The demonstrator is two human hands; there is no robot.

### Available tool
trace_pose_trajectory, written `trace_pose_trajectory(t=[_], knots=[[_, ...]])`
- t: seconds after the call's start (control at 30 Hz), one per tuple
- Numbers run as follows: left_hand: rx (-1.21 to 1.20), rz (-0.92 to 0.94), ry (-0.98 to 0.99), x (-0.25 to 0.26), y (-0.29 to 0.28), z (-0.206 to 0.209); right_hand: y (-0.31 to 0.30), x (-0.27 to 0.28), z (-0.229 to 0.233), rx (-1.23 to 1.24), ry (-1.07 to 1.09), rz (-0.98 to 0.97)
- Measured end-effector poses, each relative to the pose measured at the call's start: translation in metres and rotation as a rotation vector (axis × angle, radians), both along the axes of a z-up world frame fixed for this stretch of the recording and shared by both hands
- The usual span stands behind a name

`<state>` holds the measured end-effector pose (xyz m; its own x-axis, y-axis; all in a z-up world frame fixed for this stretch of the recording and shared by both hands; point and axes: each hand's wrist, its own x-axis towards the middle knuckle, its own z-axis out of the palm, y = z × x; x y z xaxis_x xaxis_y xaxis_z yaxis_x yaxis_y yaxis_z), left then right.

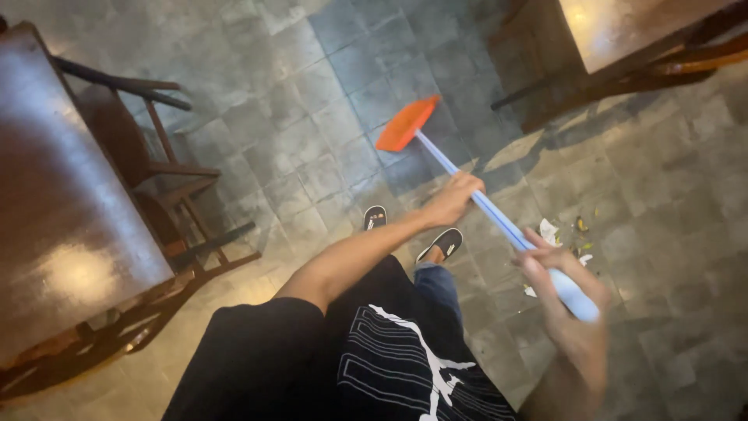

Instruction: Sweep broken debris and trash from a tile floor into a pile using a broom.

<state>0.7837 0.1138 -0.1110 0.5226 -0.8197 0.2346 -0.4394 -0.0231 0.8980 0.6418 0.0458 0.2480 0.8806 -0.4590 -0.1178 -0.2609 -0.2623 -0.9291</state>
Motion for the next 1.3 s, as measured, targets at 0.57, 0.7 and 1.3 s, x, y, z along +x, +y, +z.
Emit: trace_pose_trajectory(t=[0.57, 0.7, 1.3], knots=[[0.44, 0.213, -0.215, -0.001, -0.011, -0.054, -0.027, -0.078, -0.161, 0.202, -0.328, -0.173], [0.393, 0.012, -0.11, -0.082, -0.071, -0.103, -0.063, -0.148, -0.151, 0.182, -0.276, -0.175], [0.119, 0.011, -0.107, -0.326, -0.231, 0.079, -0.25, -0.396, -0.019, 0.117, -0.334, -0.169]])
